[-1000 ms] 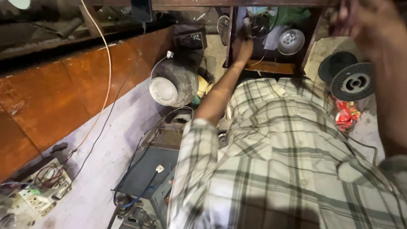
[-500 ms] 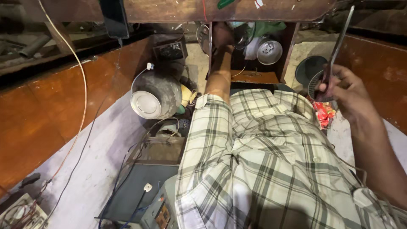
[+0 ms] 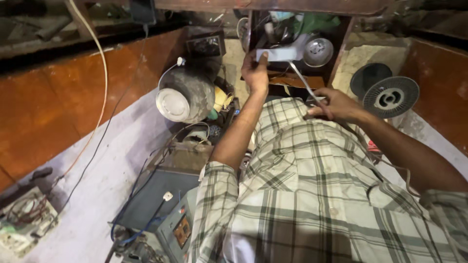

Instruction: The person works on a circular electrical component with copper windings, using shears to cut wires and a small tool to strip insulation. They manipulate red and white wires, connecting them to the component while handling various tools on a cluttered workbench.

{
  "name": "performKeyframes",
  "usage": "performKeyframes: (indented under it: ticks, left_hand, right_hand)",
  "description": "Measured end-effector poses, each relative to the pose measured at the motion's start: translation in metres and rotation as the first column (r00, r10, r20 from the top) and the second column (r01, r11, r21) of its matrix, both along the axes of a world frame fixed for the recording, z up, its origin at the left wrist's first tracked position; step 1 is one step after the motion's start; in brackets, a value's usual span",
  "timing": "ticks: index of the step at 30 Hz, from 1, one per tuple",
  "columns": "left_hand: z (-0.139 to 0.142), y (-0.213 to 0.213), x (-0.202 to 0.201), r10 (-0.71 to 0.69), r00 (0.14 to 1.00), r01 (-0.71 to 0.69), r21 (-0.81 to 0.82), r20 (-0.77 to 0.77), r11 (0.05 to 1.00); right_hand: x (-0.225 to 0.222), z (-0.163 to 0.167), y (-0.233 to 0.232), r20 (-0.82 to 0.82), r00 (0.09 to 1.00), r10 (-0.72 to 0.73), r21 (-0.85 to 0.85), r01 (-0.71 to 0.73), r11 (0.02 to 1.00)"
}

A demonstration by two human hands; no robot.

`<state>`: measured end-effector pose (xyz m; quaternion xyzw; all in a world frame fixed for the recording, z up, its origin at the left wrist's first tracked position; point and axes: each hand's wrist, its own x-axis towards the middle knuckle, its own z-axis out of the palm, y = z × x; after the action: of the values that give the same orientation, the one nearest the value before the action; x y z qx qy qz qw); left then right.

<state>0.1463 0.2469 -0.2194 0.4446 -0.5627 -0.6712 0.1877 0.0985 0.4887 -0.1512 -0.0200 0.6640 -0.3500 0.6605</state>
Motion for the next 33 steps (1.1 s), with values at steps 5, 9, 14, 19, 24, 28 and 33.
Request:
performKeyframes:
  ticks: [5,9,14,19,24,28,33]
  left_hand:
    - [-0.004,0.004,0.016,0.056,0.992,-0.085,0.278,0.112,0.957]
    - [-0.005,0.003,0.022,0.047,0.998,-0.057,0.368,0.036,0.928]
    - [0.002,-0.005,0.021,-0.060,0.997,0.035,0.448,0.043,0.894]
    - [0.005,-0.009,0.023,-0.053,0.993,-0.008,0.515,0.104,0.857]
    - [-0.003,-0.006,0.042,0.005,0.994,-0.065,0.562,0.107,0.824]
    - [-0.004,-0.012,0.069,0.220,0.963,-0.262,0.364,0.153,0.894]
    - [0.003,-0.048,0.090,0.373,0.928,-0.370,0.143,0.004,0.918]
  right_hand:
    - [0.005,-0.011,-0.040,0.207,0.972,-0.116,-0.120,0.143,0.982]
    - [0.004,-0.018,-0.062,0.215,0.965,-0.148,-0.138,0.180,0.974]
    - [0.005,-0.022,-0.076,0.038,0.993,-0.108,-0.182,0.113,0.977]
    - [0.010,-0.020,-0.075,-0.052,0.987,-0.150,-0.183,0.138,0.973]
    - [0.011,-0.029,-0.069,-0.020,0.995,-0.101,-0.176,0.096,0.980]
    - [-0.003,-0.036,-0.056,0.149,0.968,0.200,0.070,-0.212,0.975]
    - [-0.015,-0.032,-0.021,0.089,0.986,0.142,0.000,-0.143,0.990]
